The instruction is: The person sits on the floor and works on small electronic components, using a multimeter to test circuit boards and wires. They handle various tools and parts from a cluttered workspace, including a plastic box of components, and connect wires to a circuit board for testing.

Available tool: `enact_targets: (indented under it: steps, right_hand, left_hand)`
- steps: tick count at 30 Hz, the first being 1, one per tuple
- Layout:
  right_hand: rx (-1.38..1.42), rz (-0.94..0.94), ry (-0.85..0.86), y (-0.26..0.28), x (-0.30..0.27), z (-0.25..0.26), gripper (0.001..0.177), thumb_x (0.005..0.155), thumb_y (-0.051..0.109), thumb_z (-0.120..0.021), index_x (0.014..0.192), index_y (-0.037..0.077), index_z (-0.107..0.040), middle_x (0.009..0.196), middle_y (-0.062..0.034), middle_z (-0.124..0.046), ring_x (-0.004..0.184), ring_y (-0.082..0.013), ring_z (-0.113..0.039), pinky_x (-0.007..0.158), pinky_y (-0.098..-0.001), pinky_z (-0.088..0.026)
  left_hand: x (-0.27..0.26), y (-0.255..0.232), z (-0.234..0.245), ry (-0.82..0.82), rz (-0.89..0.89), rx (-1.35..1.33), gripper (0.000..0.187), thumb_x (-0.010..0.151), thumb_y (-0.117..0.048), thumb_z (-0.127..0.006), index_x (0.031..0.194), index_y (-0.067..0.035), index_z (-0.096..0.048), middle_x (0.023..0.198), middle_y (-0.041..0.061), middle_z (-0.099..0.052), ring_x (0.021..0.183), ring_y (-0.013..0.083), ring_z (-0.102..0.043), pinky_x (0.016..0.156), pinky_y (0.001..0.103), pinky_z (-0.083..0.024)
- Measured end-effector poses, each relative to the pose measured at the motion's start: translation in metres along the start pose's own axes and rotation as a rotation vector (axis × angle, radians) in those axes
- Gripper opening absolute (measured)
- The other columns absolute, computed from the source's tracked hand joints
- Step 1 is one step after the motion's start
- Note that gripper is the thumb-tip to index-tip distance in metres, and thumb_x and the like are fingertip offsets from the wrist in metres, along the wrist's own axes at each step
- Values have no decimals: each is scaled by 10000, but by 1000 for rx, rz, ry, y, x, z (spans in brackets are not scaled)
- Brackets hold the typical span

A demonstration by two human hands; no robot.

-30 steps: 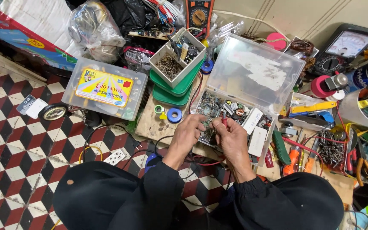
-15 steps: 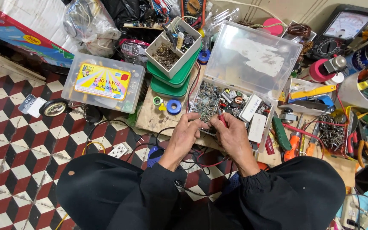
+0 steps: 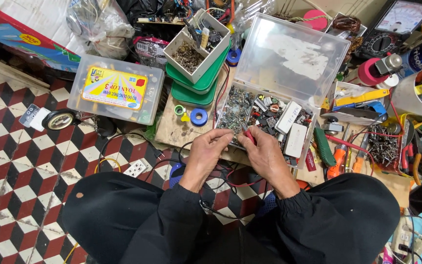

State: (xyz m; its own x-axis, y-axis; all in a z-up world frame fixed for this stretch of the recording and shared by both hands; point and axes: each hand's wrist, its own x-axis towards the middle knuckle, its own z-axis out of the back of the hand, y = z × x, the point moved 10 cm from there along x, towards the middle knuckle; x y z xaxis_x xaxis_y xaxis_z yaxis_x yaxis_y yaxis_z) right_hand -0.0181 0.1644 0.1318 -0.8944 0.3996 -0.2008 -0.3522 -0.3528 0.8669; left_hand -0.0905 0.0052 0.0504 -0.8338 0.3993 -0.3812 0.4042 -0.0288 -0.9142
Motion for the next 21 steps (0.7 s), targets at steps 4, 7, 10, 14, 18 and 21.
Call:
enact_targets:
  steps: [4, 7, 10, 14, 18, 21]
  right_hand:
    - [-21, 21, 1, 3, -2, 0, 220, 1079, 219, -739, 927, 61, -750, 667, -172, -644, 681, -250, -605, 675, -443, -536]
    - [-25, 22, 1, 5, -2, 1, 240, 1087, 227, -729, 913, 62, -737, 672, -161, -649, 681, -255, -602, 680, -448, -530]
    - [-34, 8, 10, 9, -3, 2, 237, 1085, 211, -723, 914, 48, -721, 687, -190, -643, 698, -276, -607, 693, -466, -539]
    - [-45, -2, 8, 1, -3, 3, 238, 1085, 194, -720, 903, 41, -723, 683, -176, -644, 692, -287, -614, 692, -459, -537]
    - [-49, -9, 14, 3, -5, 4, 246, 1084, 210, -720, 901, 46, -721, 690, -167, -646, 703, -279, -616, 699, -459, -538]
    - [-59, -7, 16, 5, -5, 4, 257, 1079, 229, -725, 892, 52, -714, 684, -172, -638, 699, -284, -611, 696, -454, -532]
  left_hand:
    - [2, 5, 0, 6, -7, 23, 261, 981, -163, -845, 1205, -31, -862, 956, 142, -814, 770, 104, -745, 553, 189, -632]
    - [1, 6, -1, 9, -5, 36, 252, 985, -174, -838, 1199, -44, -861, 945, 106, -807, 754, 80, -734, 554, 175, -625]
    - [0, 3, -2, 18, -2, 40, 268, 985, -167, -824, 1214, -30, -853, 941, 113, -802, 745, 72, -713, 609, 201, -644]
    - [2, 0, -2, 9, -15, 44, 276, 994, -171, -812, 1233, -35, -846, 936, 112, -801, 740, 68, -703, 633, 204, -645]
    - [-1, -3, -4, 22, -16, 85, 276, 987, -187, -813, 1220, -43, -847, 945, 100, -818, 737, 56, -706, 654, 204, -633]
    - [-1, 3, -4, 31, -4, 97, 267, 982, -184, -823, 1204, -38, -853, 936, 94, -819, 718, 51, -690, 667, 209, -622]
